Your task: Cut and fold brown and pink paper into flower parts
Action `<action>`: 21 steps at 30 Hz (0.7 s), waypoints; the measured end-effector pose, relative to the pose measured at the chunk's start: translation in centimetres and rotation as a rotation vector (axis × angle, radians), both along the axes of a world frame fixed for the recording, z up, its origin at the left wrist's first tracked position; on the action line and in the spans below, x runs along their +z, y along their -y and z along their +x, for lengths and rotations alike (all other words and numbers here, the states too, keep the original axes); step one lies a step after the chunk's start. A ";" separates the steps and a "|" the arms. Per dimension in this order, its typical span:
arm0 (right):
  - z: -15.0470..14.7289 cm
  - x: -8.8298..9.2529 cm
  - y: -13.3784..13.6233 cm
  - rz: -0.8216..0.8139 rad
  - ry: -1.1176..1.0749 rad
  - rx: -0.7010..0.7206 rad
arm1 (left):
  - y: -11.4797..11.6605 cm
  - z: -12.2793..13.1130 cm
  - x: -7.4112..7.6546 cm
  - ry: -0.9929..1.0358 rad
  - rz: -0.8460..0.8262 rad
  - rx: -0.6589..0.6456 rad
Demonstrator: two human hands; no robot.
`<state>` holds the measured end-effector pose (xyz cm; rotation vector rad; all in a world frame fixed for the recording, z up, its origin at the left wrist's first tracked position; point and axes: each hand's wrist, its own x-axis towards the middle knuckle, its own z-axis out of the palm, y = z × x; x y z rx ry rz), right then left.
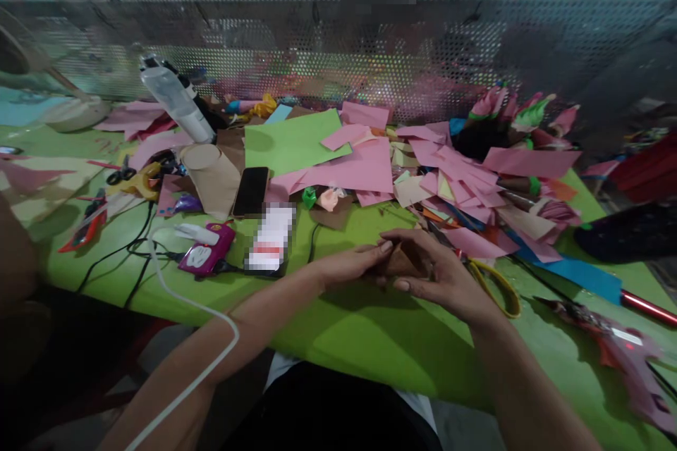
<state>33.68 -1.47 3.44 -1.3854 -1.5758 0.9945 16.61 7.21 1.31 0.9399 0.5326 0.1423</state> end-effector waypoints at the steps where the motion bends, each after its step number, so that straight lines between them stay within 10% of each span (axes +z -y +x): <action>1: 0.0 0.0 0.0 0.000 0.004 -0.002 | 0.0 0.0 0.1 -0.006 0.006 -0.003; 21: -0.3 -0.5 -0.4 0.079 -0.009 0.013 | -0.9 -0.3 0.1 -0.063 0.081 0.064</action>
